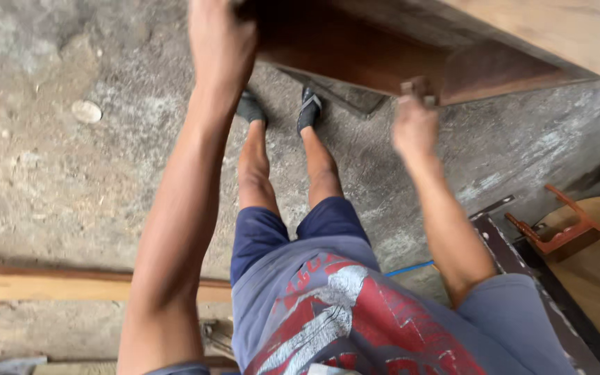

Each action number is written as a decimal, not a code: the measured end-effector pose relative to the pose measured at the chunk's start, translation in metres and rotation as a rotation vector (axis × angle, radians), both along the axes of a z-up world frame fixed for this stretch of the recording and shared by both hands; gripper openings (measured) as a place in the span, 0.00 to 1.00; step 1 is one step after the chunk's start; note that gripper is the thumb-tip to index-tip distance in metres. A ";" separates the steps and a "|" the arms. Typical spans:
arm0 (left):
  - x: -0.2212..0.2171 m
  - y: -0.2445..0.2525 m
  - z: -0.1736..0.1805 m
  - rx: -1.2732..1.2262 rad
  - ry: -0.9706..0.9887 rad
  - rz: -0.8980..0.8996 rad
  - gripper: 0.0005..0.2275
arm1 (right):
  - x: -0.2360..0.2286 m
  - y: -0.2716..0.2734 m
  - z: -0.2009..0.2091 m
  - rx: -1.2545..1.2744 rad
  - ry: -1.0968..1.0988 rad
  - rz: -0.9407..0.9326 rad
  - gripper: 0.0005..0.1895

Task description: The person sands the interior and edges of multiple wooden drawer boxes by hand using a small piece of sandpaper, frequently turning and shifting the boxes to reach different areas.

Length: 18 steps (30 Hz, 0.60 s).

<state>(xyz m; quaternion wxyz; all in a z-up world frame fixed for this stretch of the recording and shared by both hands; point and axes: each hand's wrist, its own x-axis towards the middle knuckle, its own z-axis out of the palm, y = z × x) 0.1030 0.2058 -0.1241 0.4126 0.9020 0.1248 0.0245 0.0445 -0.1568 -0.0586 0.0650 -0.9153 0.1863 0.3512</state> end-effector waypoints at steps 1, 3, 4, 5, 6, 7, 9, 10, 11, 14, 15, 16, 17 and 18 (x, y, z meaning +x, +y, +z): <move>-0.016 0.000 0.022 -0.050 0.052 -0.011 0.15 | 0.000 0.004 -0.006 -0.004 -0.017 -0.012 0.16; -0.050 -0.032 0.061 -0.114 -0.133 0.159 0.29 | -0.010 0.009 -0.017 0.169 -0.689 0.676 0.17; -0.067 -0.053 0.076 -0.143 -0.164 0.199 0.35 | -0.005 -0.006 -0.020 0.092 -0.630 0.689 0.16; -0.077 -0.070 0.081 -0.101 -0.054 -0.137 0.37 | 0.007 -0.022 -0.029 0.019 -0.569 0.703 0.15; -0.083 -0.085 0.082 -0.056 0.002 -0.466 0.39 | 0.014 -0.032 -0.036 0.021 -0.564 0.689 0.15; -0.082 -0.106 0.073 0.019 0.088 -0.545 0.40 | 0.018 -0.045 -0.038 0.017 -0.376 0.482 0.16; -0.041 -0.132 0.030 0.132 0.103 -0.611 0.41 | 0.029 -0.055 -0.049 0.025 -0.267 0.283 0.16; -0.035 -0.141 0.014 0.350 0.115 -0.630 0.38 | 0.001 -0.053 -0.043 -0.028 -0.421 0.440 0.17; -0.029 -0.150 -0.003 0.568 0.126 -0.643 0.36 | -0.011 -0.053 -0.042 -0.083 -0.575 0.598 0.18; -0.016 -0.179 -0.035 0.590 0.465 -0.727 0.31 | 0.005 -0.063 -0.049 -0.050 -0.610 0.586 0.16; -0.015 -0.184 -0.038 0.594 0.461 -0.723 0.31 | 0.020 -0.064 -0.054 -0.050 -0.616 0.586 0.16; -0.017 -0.183 -0.038 0.621 0.448 -0.707 0.31 | 0.033 -0.062 -0.060 -0.053 -0.338 0.371 0.14; -0.018 -0.181 -0.037 0.648 0.436 -0.691 0.30 | 0.041 -0.064 -0.063 -0.052 -0.056 0.159 0.14; -0.018 -0.178 -0.037 0.654 0.432 -0.702 0.30 | 0.026 -0.065 -0.059 -0.050 -0.057 0.147 0.14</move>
